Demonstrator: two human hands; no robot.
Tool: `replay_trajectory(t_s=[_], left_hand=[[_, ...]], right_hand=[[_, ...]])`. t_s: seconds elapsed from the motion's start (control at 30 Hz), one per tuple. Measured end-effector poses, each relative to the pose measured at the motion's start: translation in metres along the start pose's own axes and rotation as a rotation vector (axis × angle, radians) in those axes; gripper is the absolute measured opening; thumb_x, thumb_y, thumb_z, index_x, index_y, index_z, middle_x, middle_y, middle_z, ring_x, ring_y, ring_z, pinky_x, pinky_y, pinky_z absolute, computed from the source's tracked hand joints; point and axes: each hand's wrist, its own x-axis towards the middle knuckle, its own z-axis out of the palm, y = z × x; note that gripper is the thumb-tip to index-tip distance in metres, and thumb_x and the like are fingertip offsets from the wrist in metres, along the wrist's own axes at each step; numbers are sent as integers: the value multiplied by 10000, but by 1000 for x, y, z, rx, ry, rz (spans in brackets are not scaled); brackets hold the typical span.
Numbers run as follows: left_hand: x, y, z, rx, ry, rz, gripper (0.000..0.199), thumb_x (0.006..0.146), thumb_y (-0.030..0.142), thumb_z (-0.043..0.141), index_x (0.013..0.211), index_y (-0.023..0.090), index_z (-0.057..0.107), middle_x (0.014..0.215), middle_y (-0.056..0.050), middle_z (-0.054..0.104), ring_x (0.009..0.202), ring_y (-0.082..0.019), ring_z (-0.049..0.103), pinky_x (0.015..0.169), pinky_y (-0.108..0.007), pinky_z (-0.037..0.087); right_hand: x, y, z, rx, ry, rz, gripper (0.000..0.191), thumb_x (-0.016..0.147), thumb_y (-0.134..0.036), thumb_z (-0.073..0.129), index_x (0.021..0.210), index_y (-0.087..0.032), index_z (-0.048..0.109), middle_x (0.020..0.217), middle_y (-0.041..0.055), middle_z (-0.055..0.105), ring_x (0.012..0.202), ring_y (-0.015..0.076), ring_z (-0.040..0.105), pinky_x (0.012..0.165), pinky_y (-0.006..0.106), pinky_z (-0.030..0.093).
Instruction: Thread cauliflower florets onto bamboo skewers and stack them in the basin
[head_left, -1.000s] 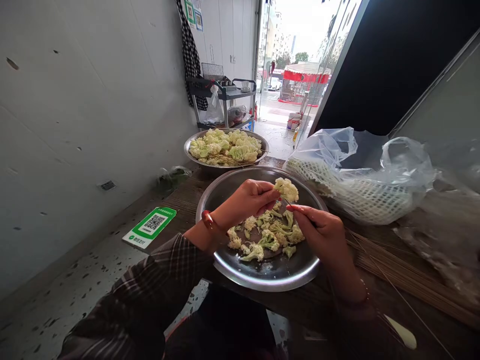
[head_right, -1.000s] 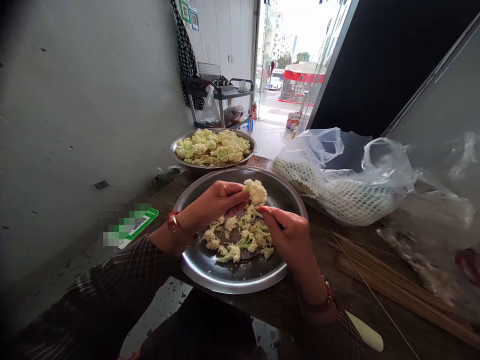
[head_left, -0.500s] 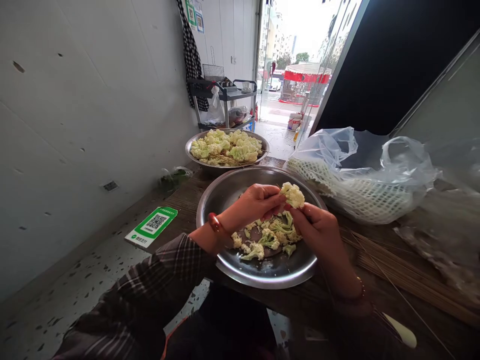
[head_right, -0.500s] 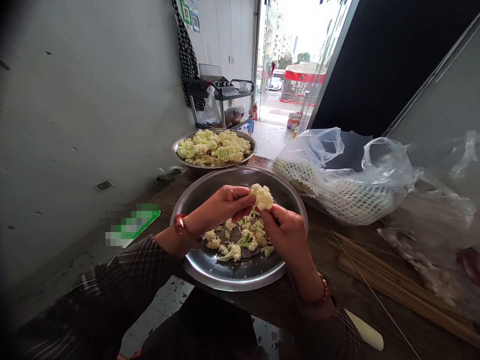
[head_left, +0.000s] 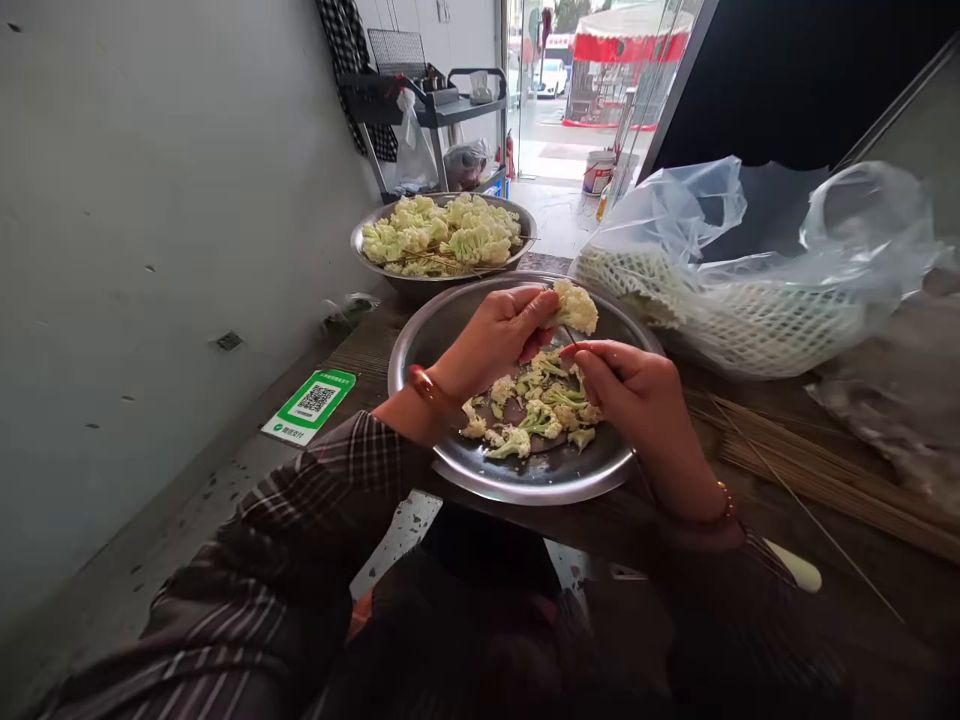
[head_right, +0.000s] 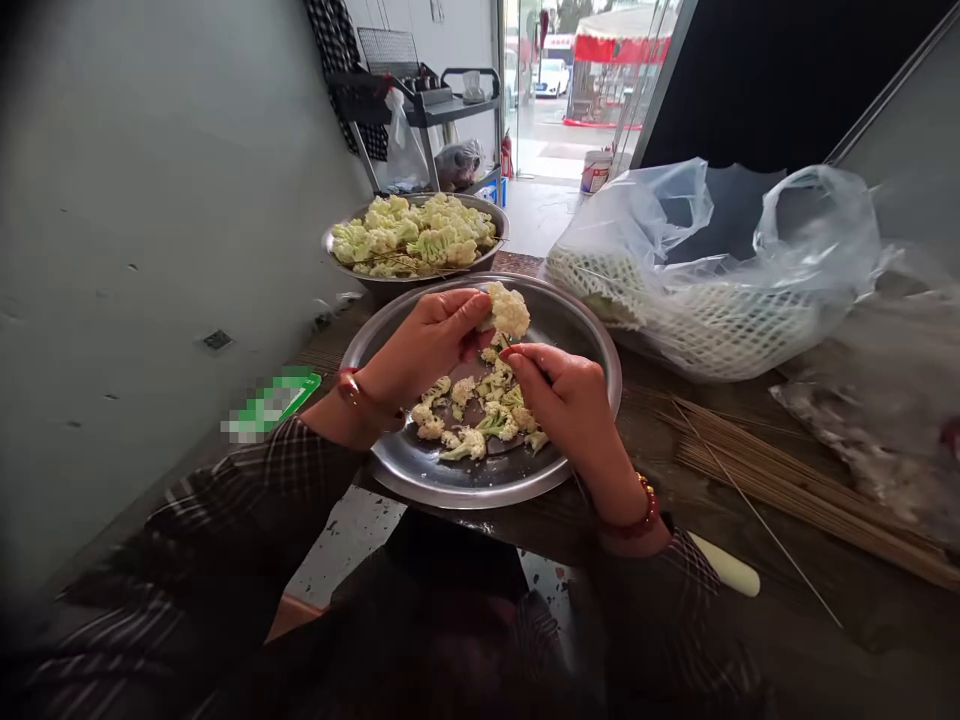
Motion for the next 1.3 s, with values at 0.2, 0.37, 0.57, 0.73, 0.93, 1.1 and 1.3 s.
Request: replay_trajectory(t_s=[0.2,0.37,0.57,0.73,0.93,1.1,1.3], left_hand=[[1,-2,4,45,21,37,468,940,519,598,658,150,542,596,10,526,485,-42,419,460,-188,330],[2,-7,11,45,-43,54,474,926,531,611,654,148,555,581,14,515,488,-42,408,462,-198,317],[-1,-3,15,51,-91,23,405,947,464,608,694,148,601,648,2,552,540,-55,456,523,-211,360],[4,-10,10,121,-111,-26,281,992,333,526,893,138,702,791,-38,644,621,-84,543,563,-221,384],[6,-35,19,409,-240,-59,79,800,69,673,740,99,714,697,-6,589,663,-100,518,653,-220,385],[3,-51,23,427,-298,-45,143,749,19,653,641,110,674,677,6,523,713,-115,509,700,-233,387],[14,-49,17,433,-240,-5,225,639,8,761,529,145,620,698,-15,545,684,-119,460,697,-267,394]], right_hand=[[-2,-3,0,-108,75,-67,284,942,-370,583,860,-165,762,591,-5,597,566,134,542,526,255,379],[-3,-5,-1,-161,138,-110,322,951,-376,581,732,-177,708,530,-29,514,515,111,457,515,258,339],[-1,0,-3,-98,107,-42,427,966,-471,573,648,-191,630,526,-25,466,516,105,394,491,259,297],[5,5,-4,155,264,93,357,945,-508,612,805,-193,702,526,-44,439,454,82,345,421,242,250],[13,15,-10,391,312,161,319,921,-505,651,857,-195,697,537,-65,418,414,66,315,373,232,226],[13,14,-9,357,271,162,342,927,-516,631,804,-200,675,549,-59,424,431,66,330,390,234,219],[13,15,-9,382,252,181,348,913,-538,629,855,-201,690,544,-58,439,438,73,327,400,240,227]])
